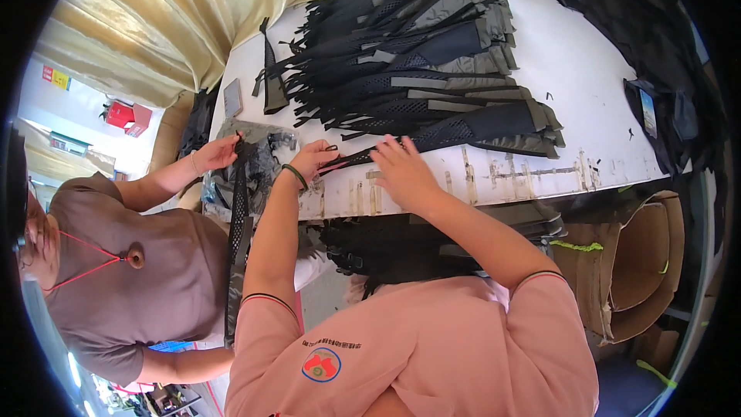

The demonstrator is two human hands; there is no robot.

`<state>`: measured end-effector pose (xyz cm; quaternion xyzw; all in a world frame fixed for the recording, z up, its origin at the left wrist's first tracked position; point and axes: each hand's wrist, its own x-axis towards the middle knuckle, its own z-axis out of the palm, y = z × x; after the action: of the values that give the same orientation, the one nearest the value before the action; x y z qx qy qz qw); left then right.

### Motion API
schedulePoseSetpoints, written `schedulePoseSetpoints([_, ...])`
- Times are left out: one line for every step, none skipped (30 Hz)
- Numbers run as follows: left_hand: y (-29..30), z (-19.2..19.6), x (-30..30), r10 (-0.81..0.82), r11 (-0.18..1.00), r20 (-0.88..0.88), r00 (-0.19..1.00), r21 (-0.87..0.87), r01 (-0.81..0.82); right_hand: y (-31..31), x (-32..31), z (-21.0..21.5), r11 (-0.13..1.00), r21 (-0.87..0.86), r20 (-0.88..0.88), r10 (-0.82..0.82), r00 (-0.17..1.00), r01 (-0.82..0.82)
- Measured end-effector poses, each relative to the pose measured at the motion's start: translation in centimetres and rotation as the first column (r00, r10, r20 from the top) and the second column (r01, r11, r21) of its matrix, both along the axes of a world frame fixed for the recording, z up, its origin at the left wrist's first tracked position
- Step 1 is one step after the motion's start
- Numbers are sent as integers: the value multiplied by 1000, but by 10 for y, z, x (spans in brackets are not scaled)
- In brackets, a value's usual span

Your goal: Manually inspect, sort, and organize black mesh backpack shoulder straps at a workstation.

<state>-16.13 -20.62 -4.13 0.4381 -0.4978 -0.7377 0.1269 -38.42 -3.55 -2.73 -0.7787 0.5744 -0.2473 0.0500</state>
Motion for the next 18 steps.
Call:
schedulePoseSetpoints([-1,1,1,6,1000,-24,1000,15,-5,-10,12,2,999,-21,129,47,991,-45])
schedulePoseSetpoints([-1,-2,4,6,1000,-23,1000,14,-6,-19,25,1,999,-23,130,48,990,-45])
schedulePoseSetpoints([-2,-8,8,46,999,-56,997,-2,-46,-32,36,-3,998,-58,115,32,993,-25])
schedulePoseSetpoints([-2,-12,10,78,997,-90,993,-15,-79,-43,47,-7,996,-91,100,8,995,1])
schedulePoseSetpoints([0,-10,9,58,998,-95,994,-14,-60,-55,53,-8,996,-91,95,-12,995,21])
schedulePoseSetpoints([5,-4,7,102,995,-160,982,31,-98,-67,57,-9,996,86,133,-46,990,35])
schedulePoseSetpoints([10,-1,7,148,988,-220,964,81,-133,-75,60,-14,964,262,169,-88,982,41])
schedulePoseSetpoints([14,-2,9,123,991,-226,966,84,-106,-80,60,-19,962,264,162,-114,980,68])
schedulePoseSetpoints([17,-3,14,222,975,-240,945,52,-215,-84,61,-28,976,209,138,-86,987,56])
schedulePoseSetpoints([21,-4,19,327,943,-255,910,24,-332,-86,64,-33,987,157,113,-49,992,31])
schedulePoseSetpoints([23,-8,18,316,947,-253,914,27,-320,-90,62,-38,986,164,176,-51,983,22])
schedulePoseSetpoints([27,-12,25,386,917,-279,879,10,-399,-91,63,-39,986,167,181,-47,982,16])
schedulePoseSetpoints([29,-15,33,457,876,-306,835,-8,-483,-91,62,-37,982,189,183,-59,981,24])
schedulePoseSetpoints([29,-20,36,470,868,-299,830,-11,-496,-91,61,-34,977,210,185,-68,980,29])
schedulePoseSetpoints([30,-25,36,487,859,-323,812,10,-511,-93,58,-31,960,280,193,-75,978,18])
schedulePoseSetpoints([30,-25,35,504,849,-346,791,29,-528,-93,55,-27,956,292,172,-73,982,20])
schedulePoseSetpoints([32,-25,34,513,841,-351,783,26,-540,-94,52,-21,940,341,158,-67,985,9])
schedulePoseSetpoints([33,-25,32,525,833,-347,777,22,-553,-93,47,-15,941,340,164,-51,985,-8])
